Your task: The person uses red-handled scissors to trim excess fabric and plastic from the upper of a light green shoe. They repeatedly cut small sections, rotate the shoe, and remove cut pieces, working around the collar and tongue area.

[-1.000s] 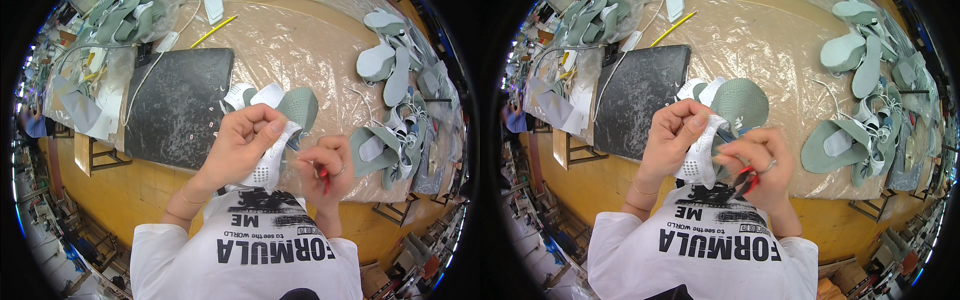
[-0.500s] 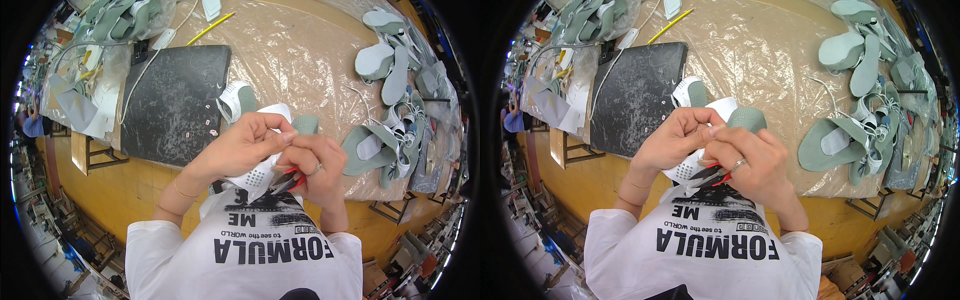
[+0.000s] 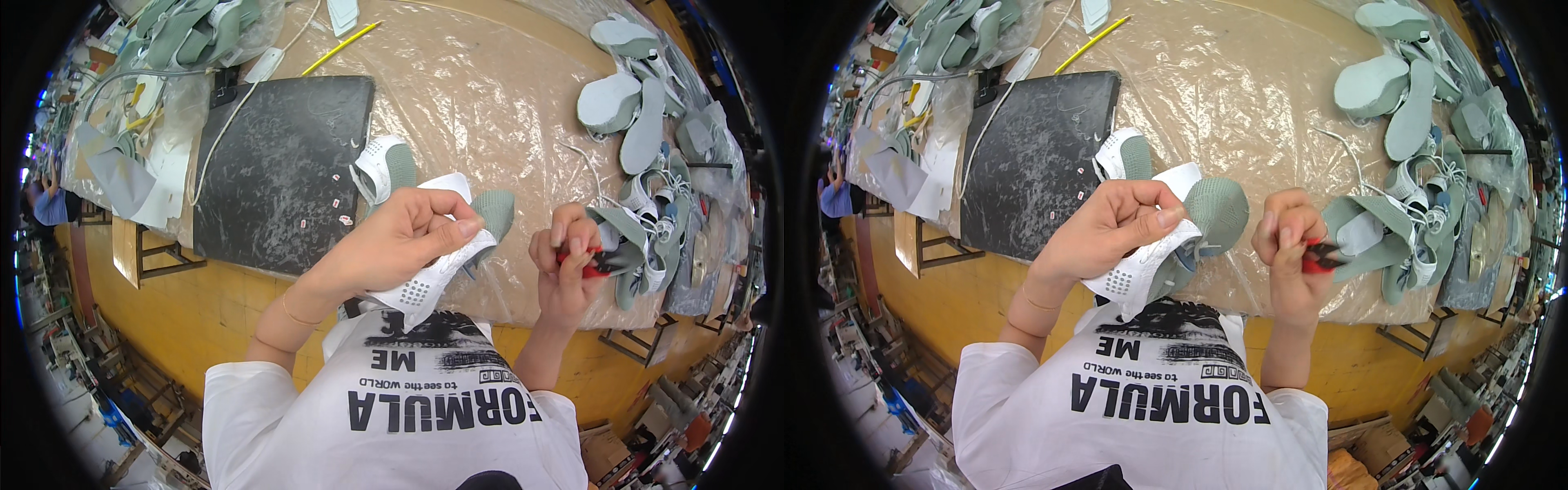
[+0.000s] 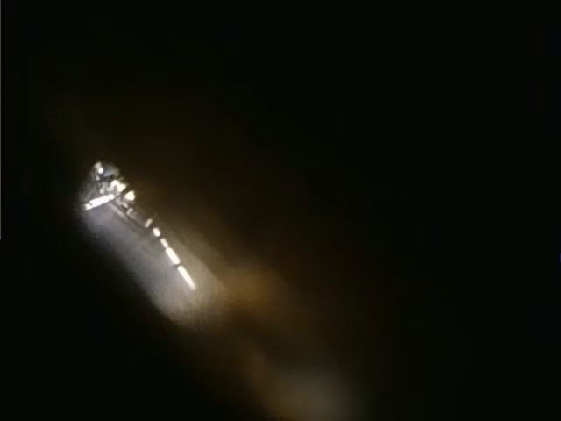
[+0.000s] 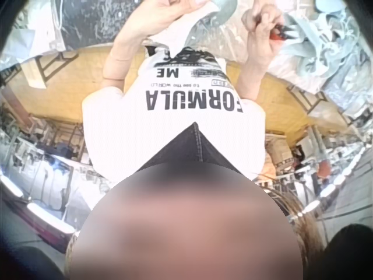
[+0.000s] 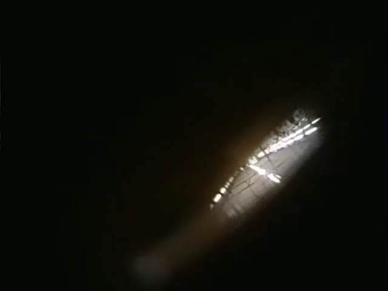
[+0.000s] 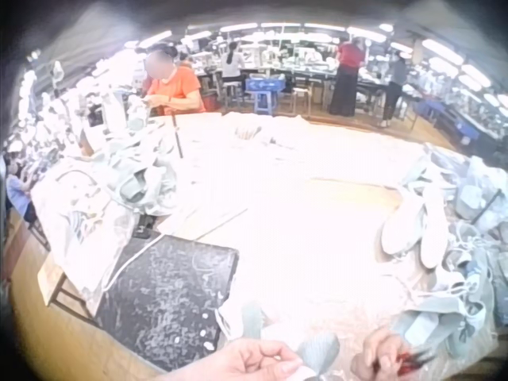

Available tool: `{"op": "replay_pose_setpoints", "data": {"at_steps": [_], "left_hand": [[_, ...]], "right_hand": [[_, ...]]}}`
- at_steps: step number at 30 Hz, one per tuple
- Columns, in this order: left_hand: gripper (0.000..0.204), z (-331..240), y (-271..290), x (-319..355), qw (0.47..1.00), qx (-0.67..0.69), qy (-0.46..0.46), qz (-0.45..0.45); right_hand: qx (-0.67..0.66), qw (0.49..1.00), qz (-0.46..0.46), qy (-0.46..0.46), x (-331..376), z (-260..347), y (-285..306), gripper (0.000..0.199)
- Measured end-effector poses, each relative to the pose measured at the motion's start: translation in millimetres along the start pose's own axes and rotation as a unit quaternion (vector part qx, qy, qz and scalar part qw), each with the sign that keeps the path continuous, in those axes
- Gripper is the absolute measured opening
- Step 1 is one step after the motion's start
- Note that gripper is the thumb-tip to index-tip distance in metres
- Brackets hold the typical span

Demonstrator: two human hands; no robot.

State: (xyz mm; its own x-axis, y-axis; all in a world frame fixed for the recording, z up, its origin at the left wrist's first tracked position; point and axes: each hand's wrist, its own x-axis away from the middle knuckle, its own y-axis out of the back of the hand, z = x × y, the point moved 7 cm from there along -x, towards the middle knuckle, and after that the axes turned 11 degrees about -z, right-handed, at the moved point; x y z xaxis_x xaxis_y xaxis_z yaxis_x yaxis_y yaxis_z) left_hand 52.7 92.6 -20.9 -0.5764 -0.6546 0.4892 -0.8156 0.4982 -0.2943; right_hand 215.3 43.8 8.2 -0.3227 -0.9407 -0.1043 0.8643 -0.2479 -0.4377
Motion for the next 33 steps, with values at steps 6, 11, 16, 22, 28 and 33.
{"op": "replay_pose_setpoints", "data": {"at_steps": [6, 11, 16, 22, 28, 33], "left_hand": [[0.037, -10, -10, 2, 0.998, 0.028, -0.054, 0.028], [0.041, -8, -12, 0, 0.997, 0.027, -0.06, 0.04], [0.036, -5, -12, 1, 0.996, 0.011, -0.08, 0.027], [0.04, -5, -8, -2, 0.997, 0.011, -0.075, 0.024], [0.039, -13, 6, 8, 0.997, 0.057, -0.05, 0.025], [0.036, -19, 20, -2, 0.988, 0.128, -0.084, -0.016]], "right_hand": [[0.376, 0.874, 0.102, 0.289, 16, 14, -34, 0.027], [0.391, 0.852, 0.149, 0.314, 17, 11, -49, 0.024], [0.278, 0.945, 0.058, 0.163, 10, 0, -41, 0.009], [0.023, 0.997, 0.046, -0.061, 28, -18, -27, 0.01], [0.571, 0.783, -0.031, 0.246, -22, 31, 34, 0.012], [0.736, 0.639, -0.201, 0.101, -39, 21, 95, 0.012]]}}
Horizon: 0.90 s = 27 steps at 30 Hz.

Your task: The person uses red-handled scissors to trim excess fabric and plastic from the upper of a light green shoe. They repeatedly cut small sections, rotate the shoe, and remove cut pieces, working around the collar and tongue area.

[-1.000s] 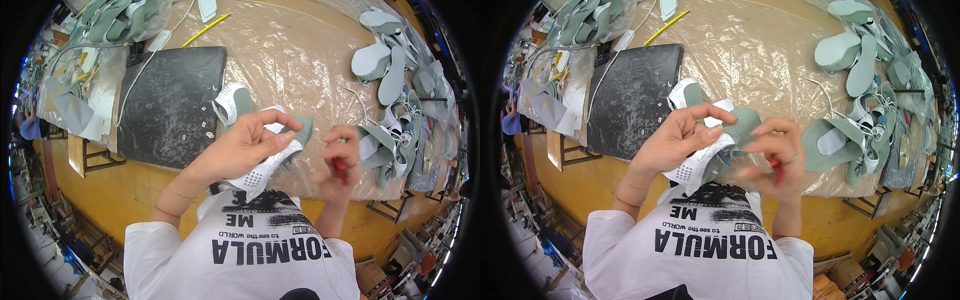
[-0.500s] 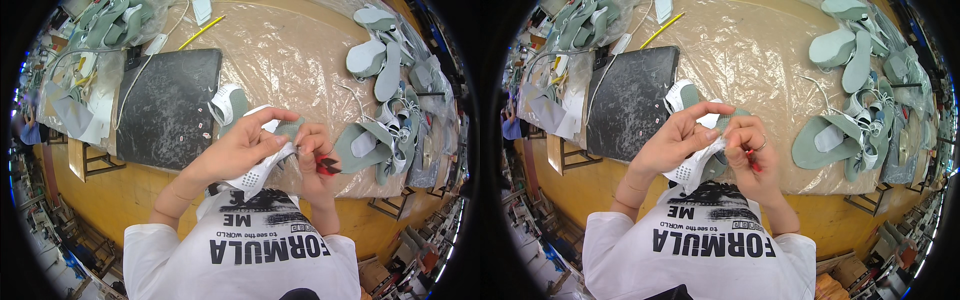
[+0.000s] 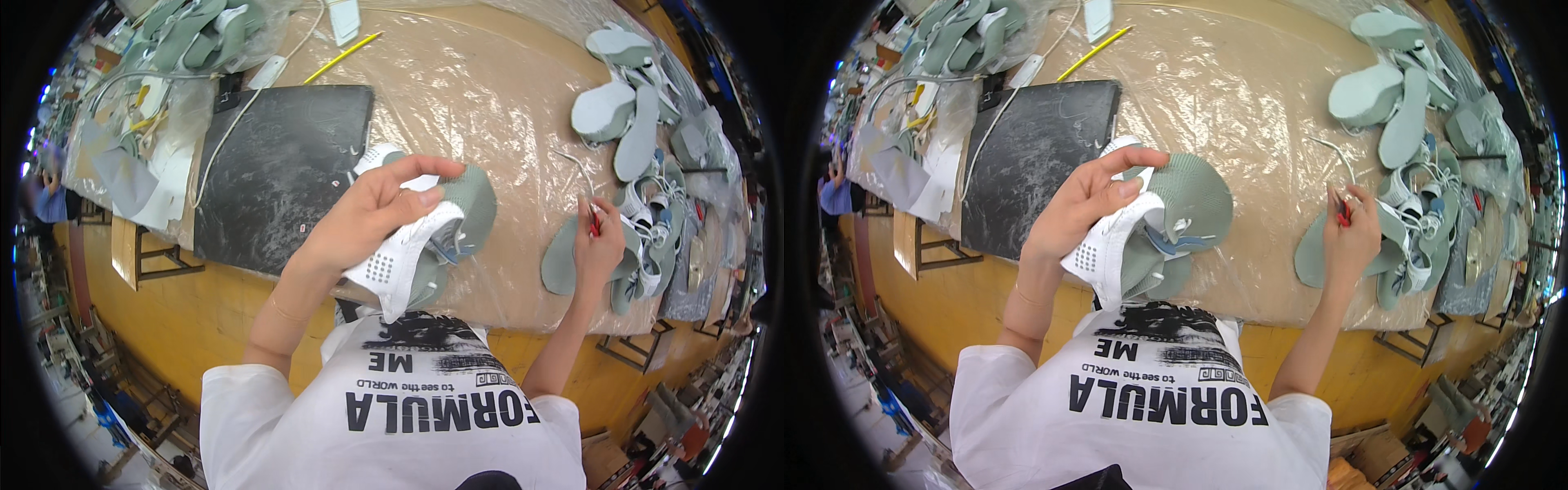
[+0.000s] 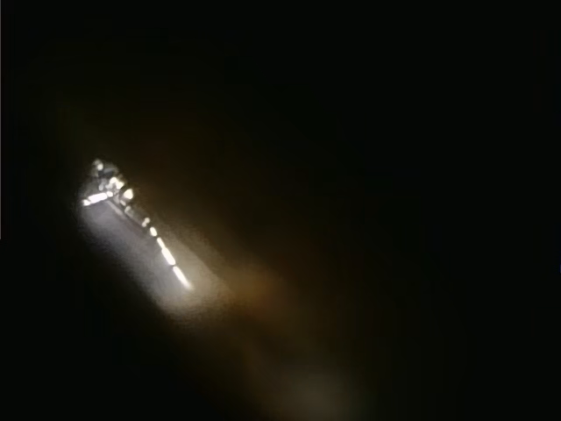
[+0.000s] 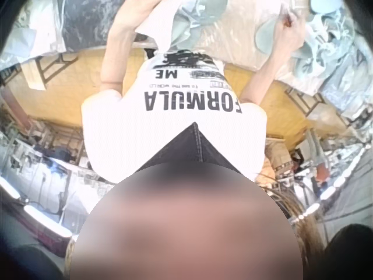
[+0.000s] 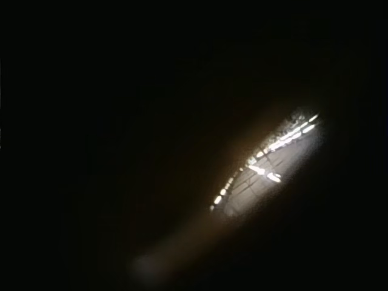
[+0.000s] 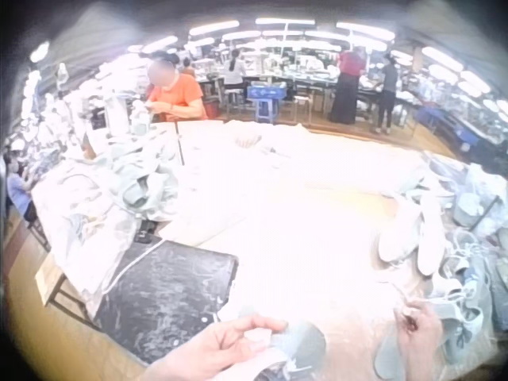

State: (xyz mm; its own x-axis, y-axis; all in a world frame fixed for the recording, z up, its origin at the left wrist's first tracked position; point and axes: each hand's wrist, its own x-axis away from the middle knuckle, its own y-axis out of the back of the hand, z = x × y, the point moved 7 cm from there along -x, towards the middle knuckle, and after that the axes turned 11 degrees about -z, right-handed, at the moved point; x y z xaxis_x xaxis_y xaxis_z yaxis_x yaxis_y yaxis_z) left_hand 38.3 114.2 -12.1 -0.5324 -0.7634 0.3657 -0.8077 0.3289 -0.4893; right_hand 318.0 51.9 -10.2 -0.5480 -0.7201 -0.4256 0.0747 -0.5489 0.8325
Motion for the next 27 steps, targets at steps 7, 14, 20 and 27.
{"op": "replay_pose_setpoints", "data": {"at_steps": [7, 14, 20, 27], "left_hand": [[0.033, -7, 10, -10, 0.992, 0.121, -0.028, -0.01], [0.032, -14, 19, -14, 0.984, 0.164, -0.055, -0.04], [0.032, -20, 26, -11, 0.976, 0.187, -0.082, -0.074], [0.03, -21, 36, -4, 0.947, 0.298, -0.068, -0.095]], "right_hand": [[-0.312, 0.946, 0.081, 0.0, 48, 69, 11, 0.018], [-0.476, 0.847, 0.117, 0.204, 85, 140, 36, 0.034], [-0.453, 0.843, 0.073, 0.281, 107, 158, 37, 0.039], [-0.651, 0.732, 0.185, 0.071, 94, 144, 20, 0.03]]}}
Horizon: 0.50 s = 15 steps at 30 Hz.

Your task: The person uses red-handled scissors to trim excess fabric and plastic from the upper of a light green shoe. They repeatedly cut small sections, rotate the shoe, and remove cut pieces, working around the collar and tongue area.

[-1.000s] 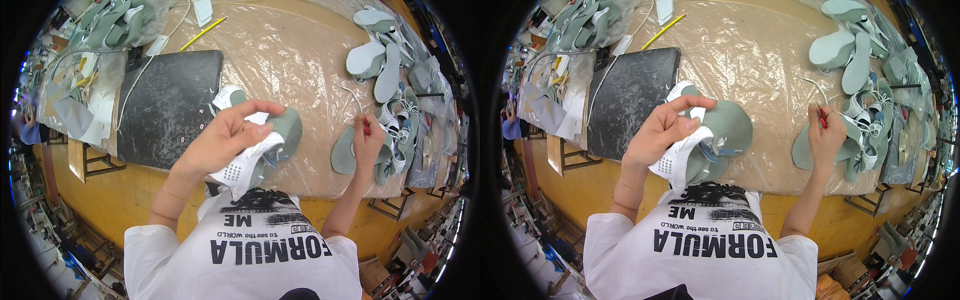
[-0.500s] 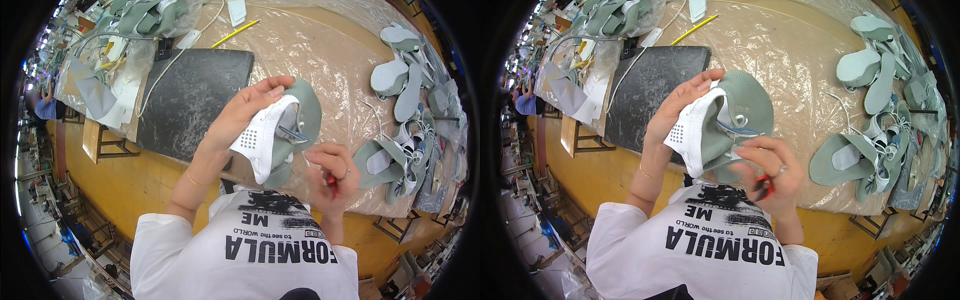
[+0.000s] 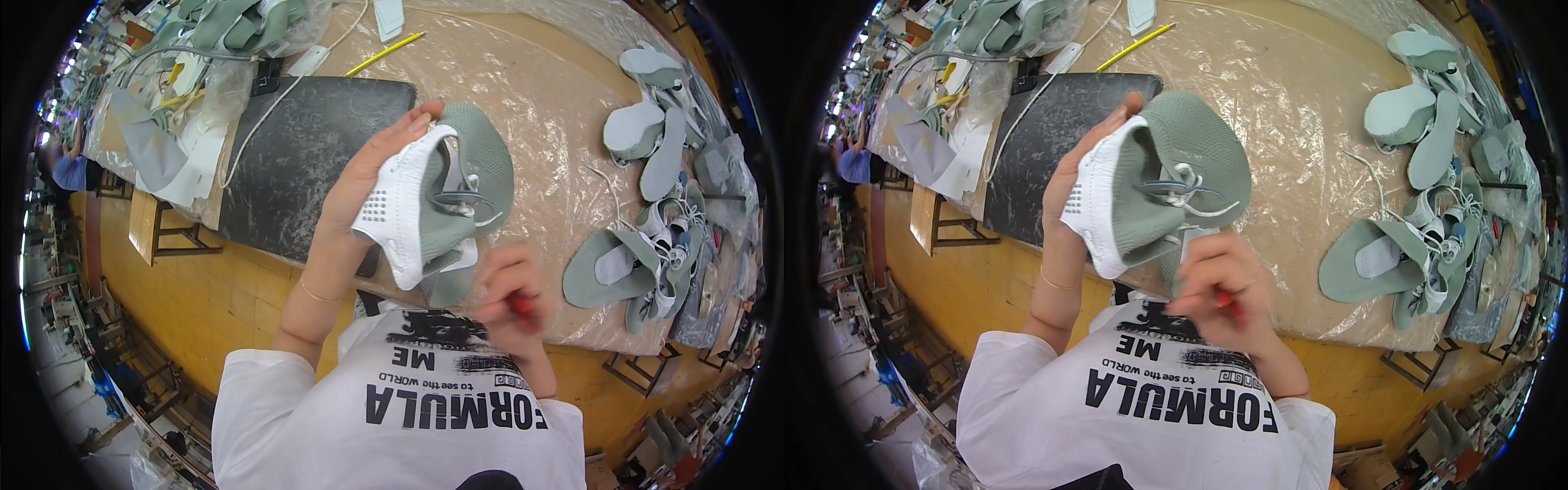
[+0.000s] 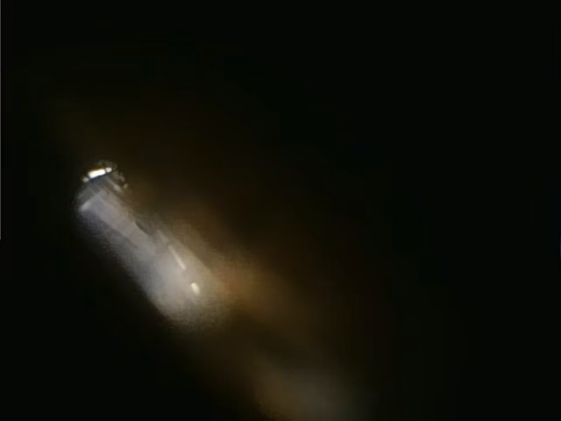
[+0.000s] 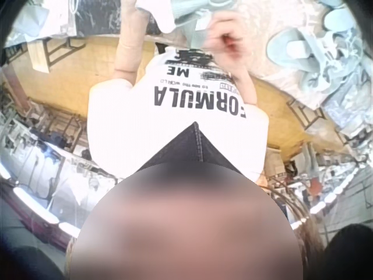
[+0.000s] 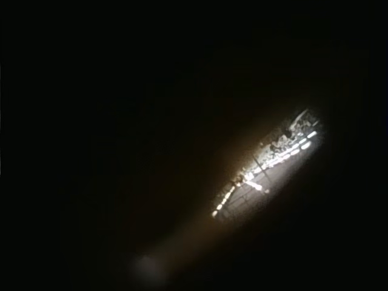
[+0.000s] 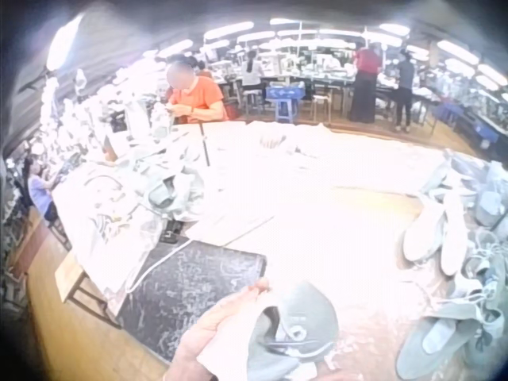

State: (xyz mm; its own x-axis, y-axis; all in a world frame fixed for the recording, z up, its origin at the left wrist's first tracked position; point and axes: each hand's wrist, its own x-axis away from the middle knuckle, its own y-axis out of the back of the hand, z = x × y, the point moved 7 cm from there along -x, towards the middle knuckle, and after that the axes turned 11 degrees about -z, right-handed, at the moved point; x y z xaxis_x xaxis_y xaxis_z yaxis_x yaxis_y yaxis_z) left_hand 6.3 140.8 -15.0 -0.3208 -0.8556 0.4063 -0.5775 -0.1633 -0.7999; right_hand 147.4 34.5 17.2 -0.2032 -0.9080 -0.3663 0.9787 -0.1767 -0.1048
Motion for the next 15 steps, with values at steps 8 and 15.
{"op": "replay_pose_setpoints", "data": {"at_steps": [8, 15], "left_hand": [[0.027, 16, -2, 3, 0.993, 0.094, 0.068, 0.007], [0.027, 23, 5, 5, 0.993, 0.081, 0.071, -0.054]], "right_hand": [[0.245, 0.943, 0.013, 0.227, -11, 21, -12, 0.028], [0.218, 0.945, 0.005, 0.243, -14, 21, -15, 0.017]]}}
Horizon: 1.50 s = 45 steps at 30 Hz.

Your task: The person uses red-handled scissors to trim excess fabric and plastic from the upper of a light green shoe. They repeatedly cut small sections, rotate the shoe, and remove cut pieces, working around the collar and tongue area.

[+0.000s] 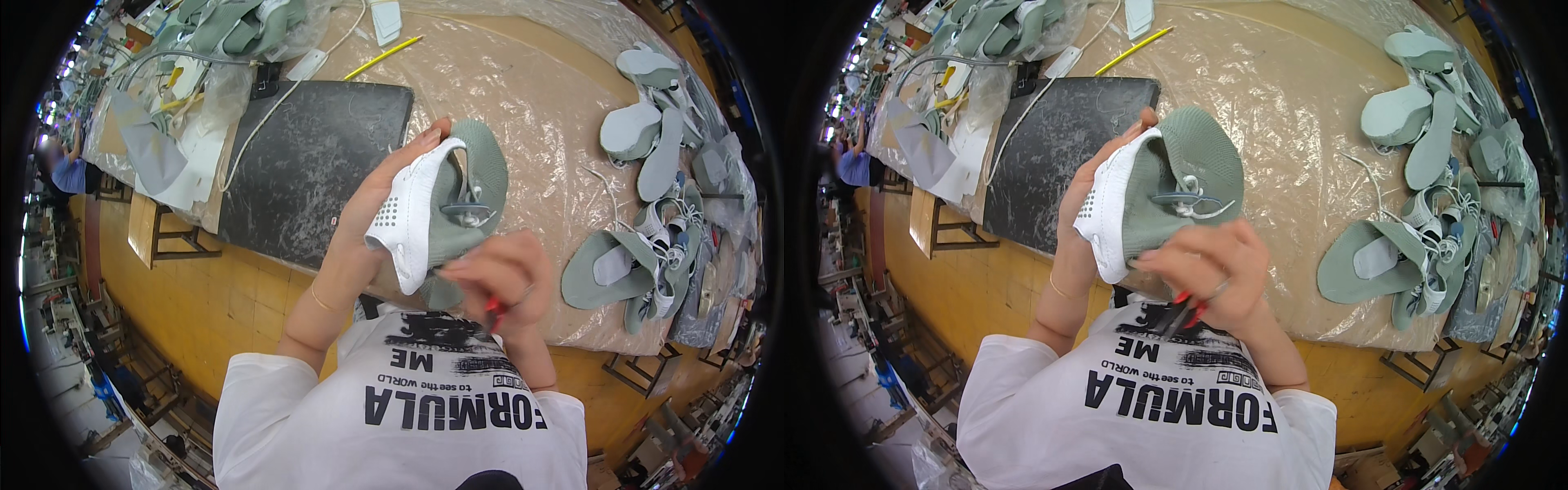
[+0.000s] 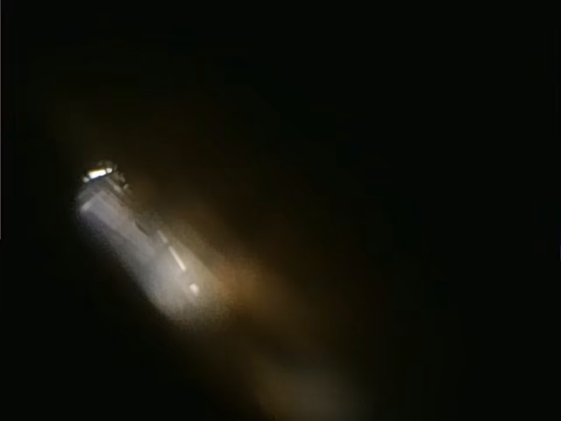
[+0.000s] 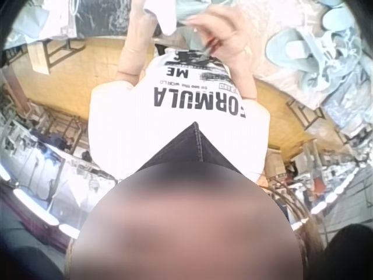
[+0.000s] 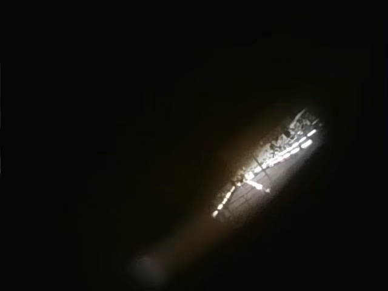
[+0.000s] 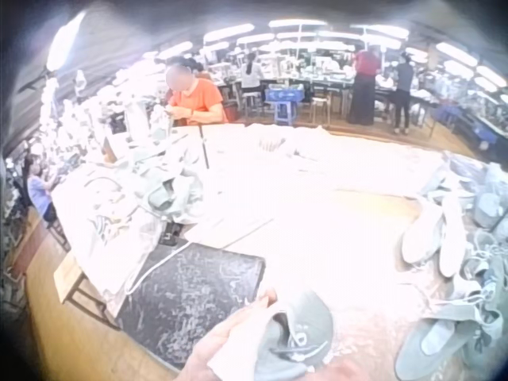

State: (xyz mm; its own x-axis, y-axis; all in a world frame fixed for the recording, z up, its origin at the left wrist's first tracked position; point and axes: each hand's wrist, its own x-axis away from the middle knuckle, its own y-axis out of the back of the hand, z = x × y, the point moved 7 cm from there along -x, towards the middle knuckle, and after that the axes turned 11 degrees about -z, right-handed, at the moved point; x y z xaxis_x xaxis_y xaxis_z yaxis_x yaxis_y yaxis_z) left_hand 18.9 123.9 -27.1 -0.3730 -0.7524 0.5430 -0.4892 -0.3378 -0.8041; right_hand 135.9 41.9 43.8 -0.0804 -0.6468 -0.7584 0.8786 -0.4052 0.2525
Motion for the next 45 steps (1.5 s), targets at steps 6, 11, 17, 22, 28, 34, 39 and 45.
{"op": "replay_pose_setpoints", "data": {"at_steps": [6, 11, 17, 22, 28, 34, 39, 45], "left_hand": [[0.028, -17, -5, 8, 0.983, -0.066, -0.157, -0.062], [0.027, -21, -26, 21, 0.943, -0.189, -0.272, -0.019], [0.058, -57, -65, 75, 0.564, -0.56, -0.604, 0.06], [0.076, -19, -52, 35, 0.727, -0.609, -0.263, 0.176], [0.048, -47, -57, 52, 0.571, -0.654, -0.496, 0.039], [0.076, -11, -58, 108, 0.344, -0.659, -0.66, 0.111], [0.1, -3, -39, 84, 0.707, -0.485, -0.499, 0.127], [0.054, -26, -34, 48, 0.795, -0.463, -0.383, 0.083]], "right_hand": [[-0.129, 0.97, -0.096, -0.181, 8, -28, 8, 0.034], [-0.019, 0.979, -0.02, -0.201, -7, -24, 0, 0.027], [-0.244, 0.816, -0.159, -0.499, -4, -63, 21, 0.023], [-0.215, 0.853, -0.083, -0.469, -5, -58, 19, 0.026], [-0.213, 0.858, -0.097, -0.457, -11, -67, 26, 0.03], [-0.176, 0.884, -0.124, -0.415, -29, -61, 27, 0.025], [-0.081, 0.98, 0.073, -0.169, -50, -5, -2, 0.018], [-0.087, 0.981, 0.145, -0.098, -67, 1, -5, 0.035]]}}
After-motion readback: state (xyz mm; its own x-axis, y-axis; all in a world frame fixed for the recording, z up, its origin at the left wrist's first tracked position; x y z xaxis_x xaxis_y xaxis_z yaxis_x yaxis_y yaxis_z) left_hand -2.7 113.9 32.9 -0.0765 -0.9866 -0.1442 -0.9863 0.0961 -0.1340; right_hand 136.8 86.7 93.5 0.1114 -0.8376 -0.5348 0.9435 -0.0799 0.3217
